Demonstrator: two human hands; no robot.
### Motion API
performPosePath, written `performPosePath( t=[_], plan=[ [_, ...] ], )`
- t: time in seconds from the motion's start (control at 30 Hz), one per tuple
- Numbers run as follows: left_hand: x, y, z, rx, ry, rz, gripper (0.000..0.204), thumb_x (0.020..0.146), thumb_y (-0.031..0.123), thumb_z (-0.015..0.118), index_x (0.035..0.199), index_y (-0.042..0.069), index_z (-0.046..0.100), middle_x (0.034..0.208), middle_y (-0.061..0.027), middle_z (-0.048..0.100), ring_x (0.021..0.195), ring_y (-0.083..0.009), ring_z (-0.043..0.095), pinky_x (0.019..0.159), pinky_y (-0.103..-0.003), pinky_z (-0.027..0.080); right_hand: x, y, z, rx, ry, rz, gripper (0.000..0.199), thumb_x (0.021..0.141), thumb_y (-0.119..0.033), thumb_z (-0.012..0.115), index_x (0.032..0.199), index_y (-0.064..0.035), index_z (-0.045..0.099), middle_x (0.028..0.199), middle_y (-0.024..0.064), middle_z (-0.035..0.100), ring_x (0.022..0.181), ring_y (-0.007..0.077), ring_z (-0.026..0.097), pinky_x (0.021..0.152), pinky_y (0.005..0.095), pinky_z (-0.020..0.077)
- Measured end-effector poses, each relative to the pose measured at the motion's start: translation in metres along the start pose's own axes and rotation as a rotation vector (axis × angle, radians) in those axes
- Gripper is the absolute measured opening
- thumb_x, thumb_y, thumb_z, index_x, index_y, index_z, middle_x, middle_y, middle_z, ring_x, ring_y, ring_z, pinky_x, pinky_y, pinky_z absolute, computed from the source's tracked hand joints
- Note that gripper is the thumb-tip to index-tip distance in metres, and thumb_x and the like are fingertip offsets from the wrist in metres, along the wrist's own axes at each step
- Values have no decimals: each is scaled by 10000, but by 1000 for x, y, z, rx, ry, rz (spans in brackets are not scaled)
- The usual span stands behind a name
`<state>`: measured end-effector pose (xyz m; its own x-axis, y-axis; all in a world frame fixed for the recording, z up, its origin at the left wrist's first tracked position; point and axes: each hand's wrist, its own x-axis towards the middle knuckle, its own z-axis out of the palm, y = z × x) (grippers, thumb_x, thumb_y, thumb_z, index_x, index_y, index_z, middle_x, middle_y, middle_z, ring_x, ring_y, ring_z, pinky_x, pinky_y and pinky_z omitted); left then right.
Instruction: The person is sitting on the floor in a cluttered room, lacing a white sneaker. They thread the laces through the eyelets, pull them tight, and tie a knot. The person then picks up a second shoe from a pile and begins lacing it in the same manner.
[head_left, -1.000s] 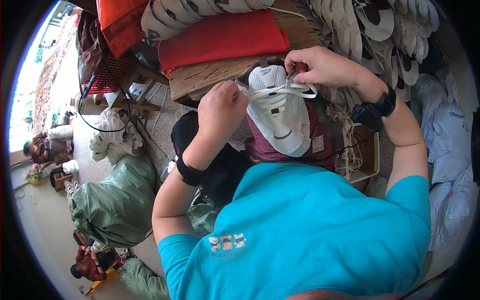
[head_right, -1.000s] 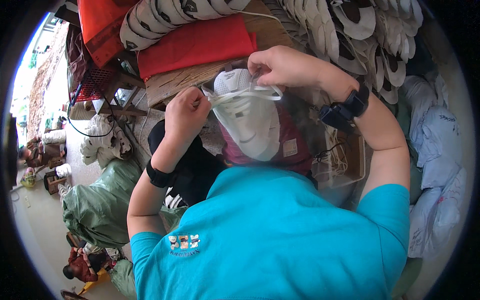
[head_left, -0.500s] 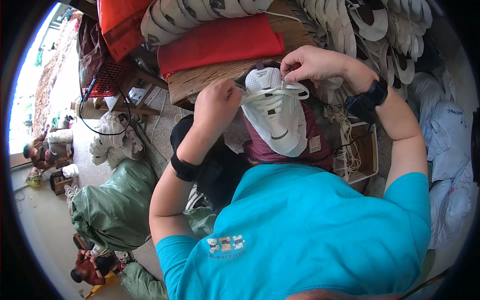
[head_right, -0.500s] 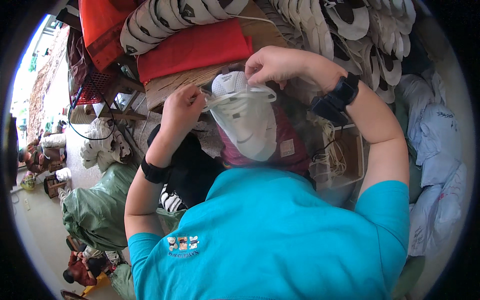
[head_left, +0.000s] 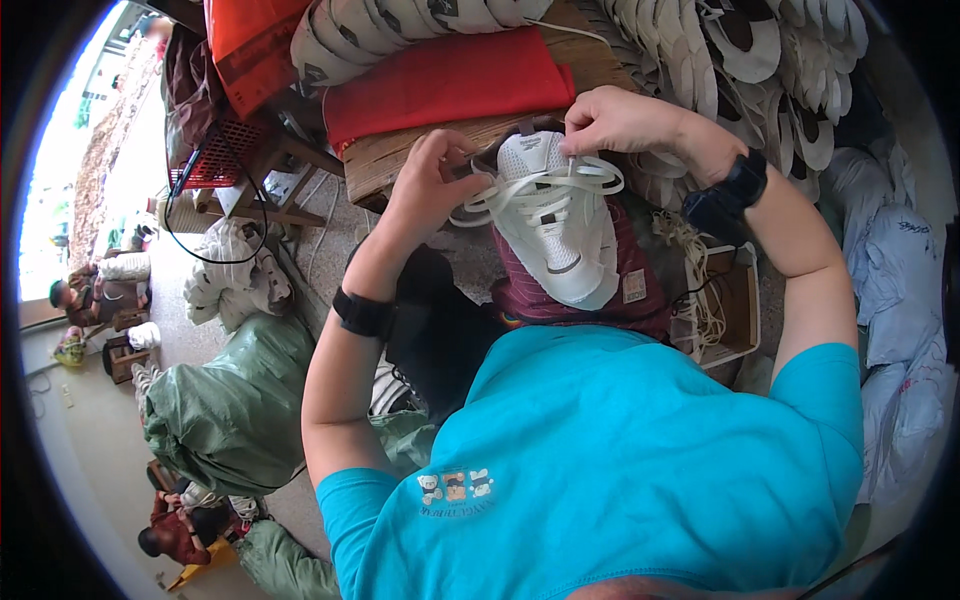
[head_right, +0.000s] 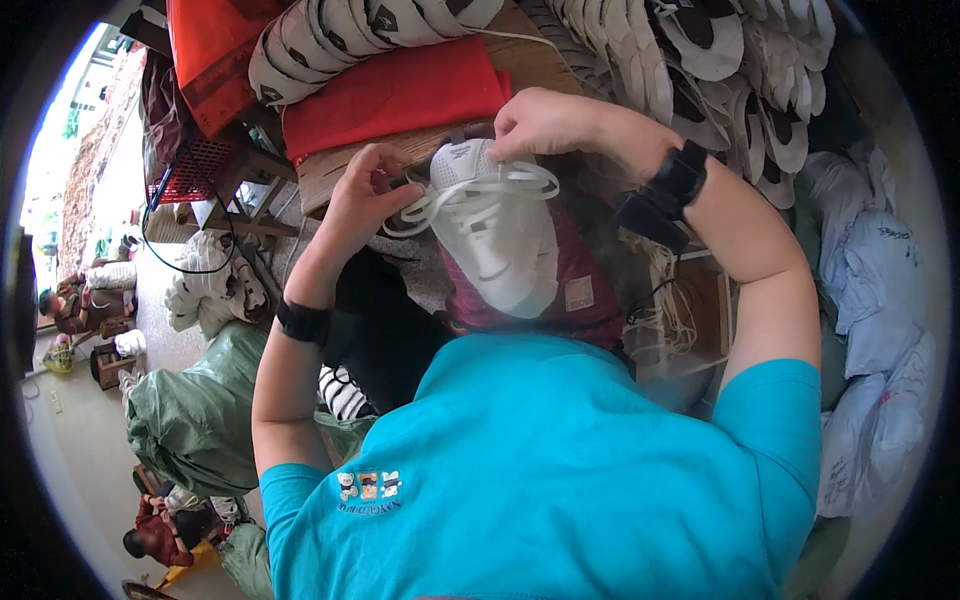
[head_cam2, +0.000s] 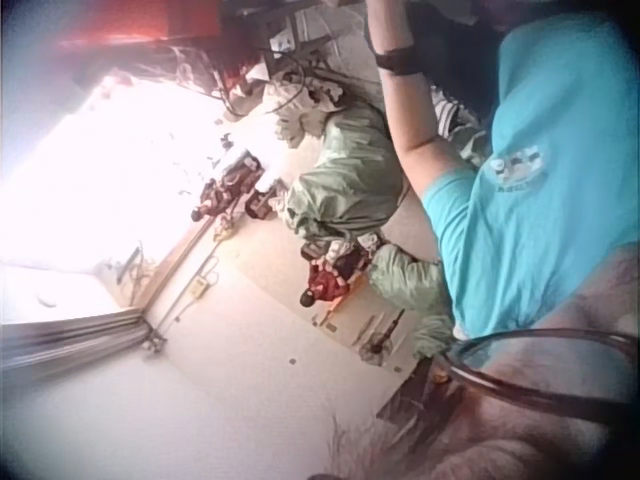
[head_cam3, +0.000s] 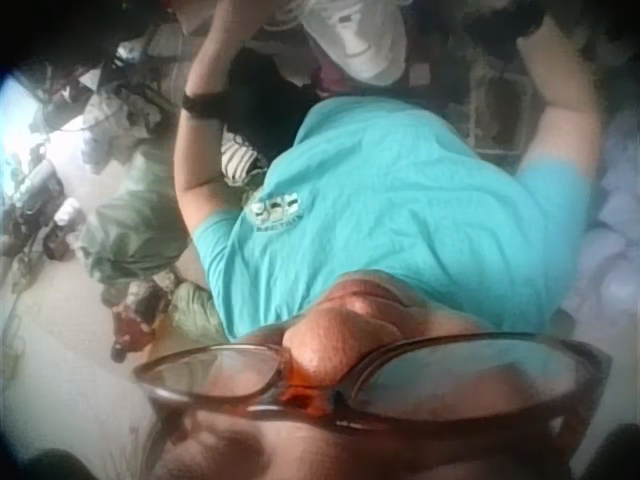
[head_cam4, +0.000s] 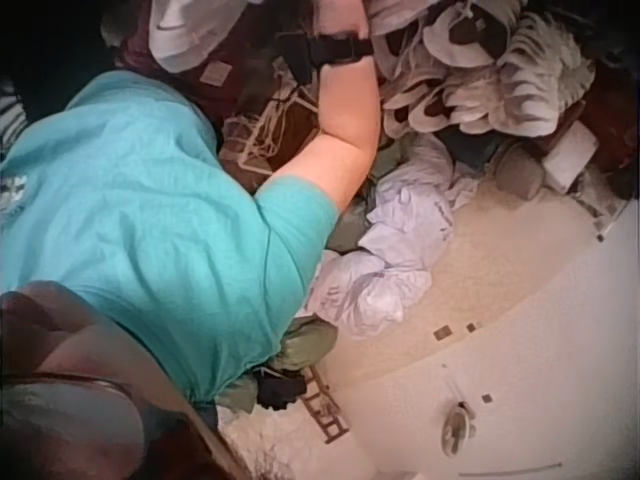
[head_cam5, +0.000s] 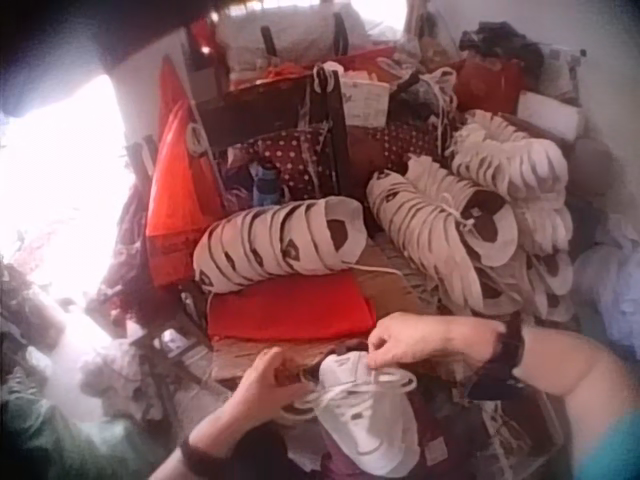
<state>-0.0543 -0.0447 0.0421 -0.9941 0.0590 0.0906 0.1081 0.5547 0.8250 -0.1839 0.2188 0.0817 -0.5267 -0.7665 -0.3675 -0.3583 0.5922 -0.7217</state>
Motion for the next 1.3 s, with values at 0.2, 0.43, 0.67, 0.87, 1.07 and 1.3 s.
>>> performPosePath(
  t=[0.2,0.43,0.67,0.87,1.07,1.3],
  plan=[
    [18,-3,-7,-99,-308,-61,253,846,251,744,923,17,688,858,-68,553,737,-144,528,664,-307,470,5,6,15,254,113,85,220,855,-217,718,835,2,709,770,31,672,707,110,586,675,267,461],
    [40,10,-7,104,-383,23,238,800,203,704,752,-31,695,696,-124,622,644,-164,571,595,-324,468,6,8,25,514,229,183,179,889,-190,719,842,-17,709,807,31,694,734,85,610,691,248,478],
    [52,23,19,-374,-93,-177,178,923,169,677,913,-9,676,838,0,648,714,-75,577,650,-228,472,32,2,30,664,453,-4,195,930,-216,688,879,-29,704,775,-25,647,704,58,575,667,249,473],
    [52,-1,24,-304,187,-43,244,1002,251,608,1024,16,666,891,29,623,827,-50,533,733,-221,440,35,14,35,79,749,-274,260,891,-266,705,901,-8,682,849,89,650,814,179,633,743,336,501],
    [12,-34,43,-366,113,-248,320,1003,302,554,1033,-4,645,849,-27,597,797,-109,525,738,-265,439,9,45,81,355,696,-89,287,977,-275,602,1109,-21,621,1031,55,652,944,149,600,827,306,484],
    [-7,-3,66,-469,207,-138,371,1010,290,528,1231,6,617,1093,-137,584,1061,-228,537,953,-331,420,-15,40,65,1078,178,15,382,989,-303,586,1250,-25,581,1187,32,609,1034,139,585,942,286,454]
  ],
)
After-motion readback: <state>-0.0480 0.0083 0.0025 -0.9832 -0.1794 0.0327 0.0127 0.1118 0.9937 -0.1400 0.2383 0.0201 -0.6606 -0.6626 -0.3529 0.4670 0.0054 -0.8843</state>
